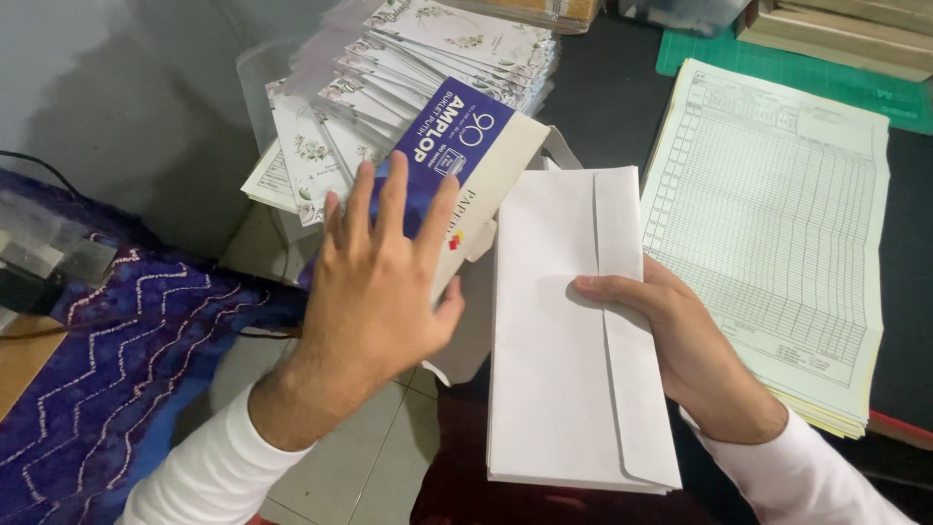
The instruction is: Sorting and inspecting papers and envelopes against a ledger at a desk
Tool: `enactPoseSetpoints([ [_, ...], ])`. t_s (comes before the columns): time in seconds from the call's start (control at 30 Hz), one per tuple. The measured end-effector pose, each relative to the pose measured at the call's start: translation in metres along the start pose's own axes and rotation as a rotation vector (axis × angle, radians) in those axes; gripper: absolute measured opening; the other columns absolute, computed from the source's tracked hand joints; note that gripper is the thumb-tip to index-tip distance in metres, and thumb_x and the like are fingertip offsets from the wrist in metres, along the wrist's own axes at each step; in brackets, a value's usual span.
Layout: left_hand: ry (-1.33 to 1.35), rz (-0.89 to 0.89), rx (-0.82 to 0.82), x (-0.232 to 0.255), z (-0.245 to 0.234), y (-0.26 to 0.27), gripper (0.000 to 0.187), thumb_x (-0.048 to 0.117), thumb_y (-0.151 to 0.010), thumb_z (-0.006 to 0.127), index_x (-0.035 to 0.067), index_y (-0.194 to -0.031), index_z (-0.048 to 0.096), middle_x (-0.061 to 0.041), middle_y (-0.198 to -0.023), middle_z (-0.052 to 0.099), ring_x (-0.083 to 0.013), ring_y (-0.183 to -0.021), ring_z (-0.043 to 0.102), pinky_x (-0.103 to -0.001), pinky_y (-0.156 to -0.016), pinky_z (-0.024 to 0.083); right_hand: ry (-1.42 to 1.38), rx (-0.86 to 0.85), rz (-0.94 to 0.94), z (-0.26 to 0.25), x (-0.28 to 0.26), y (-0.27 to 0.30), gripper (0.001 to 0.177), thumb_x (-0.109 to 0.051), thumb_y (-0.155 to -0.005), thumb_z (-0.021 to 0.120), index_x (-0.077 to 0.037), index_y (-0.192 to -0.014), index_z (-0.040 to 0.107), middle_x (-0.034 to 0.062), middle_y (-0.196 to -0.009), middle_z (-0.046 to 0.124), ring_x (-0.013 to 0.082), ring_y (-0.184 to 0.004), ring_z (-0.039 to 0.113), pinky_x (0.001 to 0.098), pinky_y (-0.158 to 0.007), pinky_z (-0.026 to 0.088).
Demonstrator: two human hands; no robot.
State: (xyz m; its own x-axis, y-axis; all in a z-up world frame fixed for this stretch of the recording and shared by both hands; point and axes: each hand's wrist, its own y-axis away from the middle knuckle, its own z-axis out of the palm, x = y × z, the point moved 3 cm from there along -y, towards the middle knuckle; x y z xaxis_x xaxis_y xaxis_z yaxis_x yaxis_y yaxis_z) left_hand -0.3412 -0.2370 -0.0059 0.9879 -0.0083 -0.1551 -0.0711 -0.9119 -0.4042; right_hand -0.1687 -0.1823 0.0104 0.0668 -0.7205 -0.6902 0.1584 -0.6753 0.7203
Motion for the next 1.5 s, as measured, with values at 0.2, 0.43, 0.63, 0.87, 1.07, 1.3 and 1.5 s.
enactPoseSetpoints([
  [0.2, 0.185, -0.032, -0.066, -0.013, -0.005, 0.003, 0.074, 0.03, -0.059, 0.064, 0.011, -0.128, 0.043, -0.018, -0.124, 0.041, -0.0376, -0.11, 0.04, -0.051, -0.083, 0.044, 0.009, 0.015, -0.033, -0.001, 0.001, -0.008, 0.031, -0.004, -0.071, 0.057, -0.002, -0.102, 0.055, 0.0133, -0.093, 0.063, 0.0251, -0.082, 0.06, 0.0336, -0.069, 0.045],
  [0.43, 0.429, -0.142, -0.129, -0.013, -0.016, 0.016, 0.086, 0.027, -0.056, 0.066, 0.01, -0.134, 0.034, -0.029, -0.135, 0.021, -0.0465, -0.122, 0.031, -0.053, -0.098, 0.027, -0.003, 0.025, -0.067, 0.001, -0.006, 0.0, 0.032, -0.004, -0.071, 0.056, 0.0, -0.103, 0.057, 0.0147, -0.09, 0.063, 0.0271, -0.075, 0.059, 0.0347, -0.064, 0.045],
  [0.63, 0.539, -0.138, -0.187, -0.004, -0.019, 0.028, 0.088, 0.026, -0.055, 0.07, 0.012, -0.134, 0.033, -0.024, -0.133, 0.024, -0.0419, -0.114, 0.032, -0.054, -0.096, 0.029, 0.027, -0.015, -0.088, 0.001, -0.01, 0.001, 0.029, -0.005, -0.073, 0.055, -0.001, -0.101, 0.056, 0.0148, -0.085, 0.061, 0.028, -0.072, 0.058, 0.035, -0.062, 0.045],
  [0.87, 0.59, -0.161, -0.201, 0.001, -0.019, 0.039, 0.09, 0.027, -0.057, 0.067, 0.013, -0.137, 0.028, -0.022, -0.139, 0.016, -0.0436, -0.126, 0.024, -0.057, -0.102, 0.025, 0.112, -0.005, -0.223, -0.003, 0.004, -0.011, 0.033, -0.008, -0.072, 0.057, -0.005, -0.105, 0.055, 0.0098, -0.086, 0.061, 0.0213, -0.071, 0.058, 0.0306, -0.057, 0.047],
  [1.07, 0.614, -0.143, -0.365, -0.003, -0.019, 0.045, 0.107, 0.028, -0.054, 0.076, 0.02, -0.142, 0.015, -0.019, -0.146, -0.004, -0.0464, -0.135, 0.005, -0.068, -0.098, 0.015, 0.07, 0.025, -0.259, -0.003, 0.008, -0.012, 0.031, -0.007, -0.07, 0.058, -0.005, -0.102, 0.055, 0.0094, -0.083, 0.06, 0.0215, -0.069, 0.058, 0.0303, -0.058, 0.048],
  [1.3, 0.694, -0.064, -0.388, -0.003, -0.022, 0.047, 0.113, 0.028, -0.052, 0.081, 0.021, -0.142, 0.013, -0.021, -0.145, -0.006, -0.0463, -0.136, 0.005, -0.064, -0.101, 0.018, 0.036, 0.03, -0.268, -0.003, 0.011, -0.016, 0.038, -0.007, -0.07, 0.057, -0.005, -0.107, 0.054, 0.0093, -0.088, 0.061, 0.0214, -0.072, 0.059, 0.0307, -0.061, 0.05],
  [1.5, 0.803, -0.11, -0.401, 0.001, -0.023, 0.048, 0.112, 0.023, -0.054, 0.082, 0.02, -0.141, 0.012, -0.021, -0.145, -0.011, -0.0475, -0.137, 0.002, -0.068, -0.098, 0.018, -0.013, -0.035, -0.369, -0.005, 0.021, -0.027, 0.037, -0.008, -0.069, 0.057, -0.004, -0.106, 0.055, 0.0081, -0.088, 0.062, 0.0191, -0.073, 0.059, 0.0271, -0.063, 0.048],
])
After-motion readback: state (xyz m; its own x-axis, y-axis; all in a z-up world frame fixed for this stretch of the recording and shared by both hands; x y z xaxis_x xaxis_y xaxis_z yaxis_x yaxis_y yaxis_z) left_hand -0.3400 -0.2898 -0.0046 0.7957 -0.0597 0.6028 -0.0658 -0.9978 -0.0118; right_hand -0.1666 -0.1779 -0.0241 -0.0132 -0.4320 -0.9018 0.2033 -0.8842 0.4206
